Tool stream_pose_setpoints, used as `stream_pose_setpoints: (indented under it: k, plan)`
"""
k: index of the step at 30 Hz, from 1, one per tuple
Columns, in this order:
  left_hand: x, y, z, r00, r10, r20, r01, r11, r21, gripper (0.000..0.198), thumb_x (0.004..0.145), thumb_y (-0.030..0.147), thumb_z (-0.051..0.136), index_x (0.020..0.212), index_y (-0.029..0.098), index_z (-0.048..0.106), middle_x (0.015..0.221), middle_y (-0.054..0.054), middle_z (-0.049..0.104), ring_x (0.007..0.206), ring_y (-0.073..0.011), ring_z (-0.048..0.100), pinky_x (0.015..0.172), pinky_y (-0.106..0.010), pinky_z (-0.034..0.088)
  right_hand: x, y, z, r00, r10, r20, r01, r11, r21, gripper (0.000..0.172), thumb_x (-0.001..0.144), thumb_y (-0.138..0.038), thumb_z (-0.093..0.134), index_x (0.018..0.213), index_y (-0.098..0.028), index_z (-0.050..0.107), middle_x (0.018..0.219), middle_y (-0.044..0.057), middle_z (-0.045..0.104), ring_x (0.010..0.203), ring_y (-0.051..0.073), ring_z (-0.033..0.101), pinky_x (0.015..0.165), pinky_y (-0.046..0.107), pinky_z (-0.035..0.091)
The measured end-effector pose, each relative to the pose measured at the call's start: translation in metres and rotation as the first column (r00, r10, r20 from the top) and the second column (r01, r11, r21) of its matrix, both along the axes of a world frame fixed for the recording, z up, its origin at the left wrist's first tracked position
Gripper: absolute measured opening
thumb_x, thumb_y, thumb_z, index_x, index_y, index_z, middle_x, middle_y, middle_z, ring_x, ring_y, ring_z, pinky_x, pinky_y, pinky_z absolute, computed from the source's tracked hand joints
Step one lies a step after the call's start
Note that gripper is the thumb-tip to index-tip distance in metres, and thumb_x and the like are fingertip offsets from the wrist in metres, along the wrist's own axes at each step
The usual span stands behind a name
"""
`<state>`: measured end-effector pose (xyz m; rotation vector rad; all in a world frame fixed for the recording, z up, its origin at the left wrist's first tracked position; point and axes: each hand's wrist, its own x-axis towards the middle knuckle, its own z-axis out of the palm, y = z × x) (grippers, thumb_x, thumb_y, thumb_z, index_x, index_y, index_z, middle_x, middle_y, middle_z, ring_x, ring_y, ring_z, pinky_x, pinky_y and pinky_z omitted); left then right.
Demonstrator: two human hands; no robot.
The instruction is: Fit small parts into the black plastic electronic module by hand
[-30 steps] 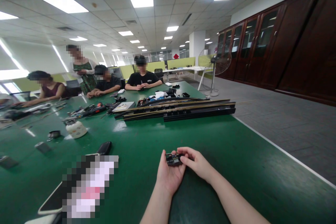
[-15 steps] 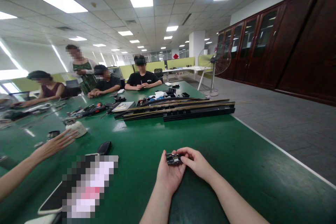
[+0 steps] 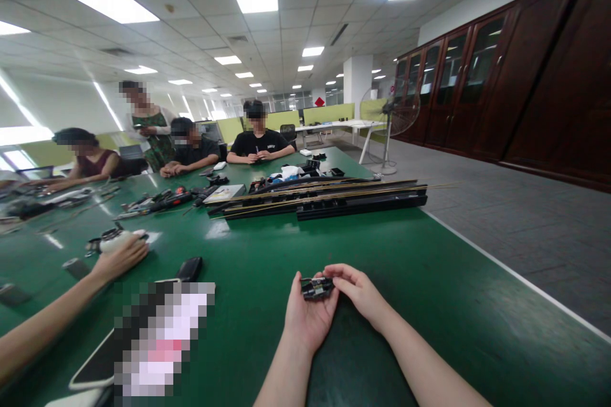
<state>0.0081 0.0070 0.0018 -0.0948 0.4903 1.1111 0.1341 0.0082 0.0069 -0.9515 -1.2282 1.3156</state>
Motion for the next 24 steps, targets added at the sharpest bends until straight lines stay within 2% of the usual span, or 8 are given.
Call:
stream_pose_setpoints:
  k: [4, 7, 9, 12, 16, 24]
  plan:
    - [-0.001, 0.000, -0.001, 1.000, -0.013, -0.028, 0.014, 1.000, 0.009, 0.028, 0.081, 0.037, 0.046, 0.082, 0.010, 0.053, 0.085, -0.012, 0.060, 0.082, -0.0203, 0.062, 0.067, -0.033, 0.054, 0.003, 0.004, -0.006, 0.998, -0.066, -0.017, 0.066, 0.997, -0.031, 0.021, 0.067, -0.027, 0.062, 0.087, -0.019, 0.065, 0.091, 0.005, 0.067, 0.090, 0.020, 0.060, 0.090, 0.037, 0.040]
    - [-0.001, 0.001, -0.001, 0.999, -0.028, -0.020, 0.028, 0.999, 0.018, 0.032, 0.079, 0.040, 0.048, 0.083, 0.009, 0.054, 0.092, -0.017, 0.059, 0.090, -0.0247, 0.060, 0.068, -0.034, 0.053, 0.006, 0.008, -0.011, 0.988, -0.110, -0.109, 0.099, 0.990, -0.100, 0.023, 0.067, -0.027, 0.062, 0.088, -0.020, 0.064, 0.093, 0.004, 0.065, 0.085, 0.019, 0.062, 0.085, 0.036, 0.043]
    - [-0.001, 0.001, -0.001, 1.000, -0.028, -0.013, 0.028, 0.999, 0.015, 0.032, 0.077, 0.041, 0.051, 0.082, 0.009, 0.055, 0.089, -0.015, 0.060, 0.087, -0.0242, 0.061, 0.068, -0.034, 0.053, 0.006, 0.010, -0.012, 0.980, -0.124, -0.155, 0.100, 0.983, -0.155, 0.023, 0.065, -0.028, 0.063, 0.087, -0.020, 0.063, 0.092, 0.004, 0.065, 0.083, 0.019, 0.063, 0.082, 0.035, 0.044]
    - [-0.002, 0.001, 0.000, 0.999, -0.049, -0.006, 0.049, 0.999, 0.013, 0.033, 0.074, 0.042, 0.055, 0.082, 0.010, 0.055, 0.087, -0.013, 0.060, 0.083, -0.0222, 0.062, 0.067, -0.033, 0.053, 0.006, 0.011, -0.012, 0.982, -0.111, -0.155, 0.083, 0.980, -0.178, 0.023, 0.064, -0.029, 0.064, 0.084, -0.018, 0.064, 0.085, 0.004, 0.067, 0.082, 0.018, 0.063, 0.081, 0.034, 0.044]
    - [-0.003, 0.001, 0.002, 0.998, -0.068, -0.004, 0.068, 0.997, 0.022, 0.035, 0.071, 0.043, 0.059, 0.084, 0.011, 0.056, 0.093, -0.015, 0.059, 0.088, -0.0235, 0.061, 0.068, -0.031, 0.052, 0.006, 0.011, -0.011, 0.984, -0.079, -0.158, 0.054, 0.986, -0.158, 0.023, 0.064, -0.031, 0.065, 0.083, -0.017, 0.064, 0.079, 0.005, 0.068, 0.080, 0.018, 0.062, 0.082, 0.034, 0.043]
    - [-0.004, -0.002, 0.001, 0.999, -0.046, 0.011, 0.045, 0.996, 0.074, 0.030, 0.073, 0.043, 0.057, 0.077, 0.013, 0.058, 0.092, -0.014, 0.060, 0.093, -0.0250, 0.059, 0.071, -0.032, 0.051, 0.008, 0.012, -0.014, 0.984, -0.067, -0.165, 0.038, 0.984, -0.172, 0.028, 0.063, -0.034, 0.067, 0.085, -0.017, 0.063, 0.082, 0.006, 0.069, 0.085, 0.019, 0.063, 0.085, 0.036, 0.042]
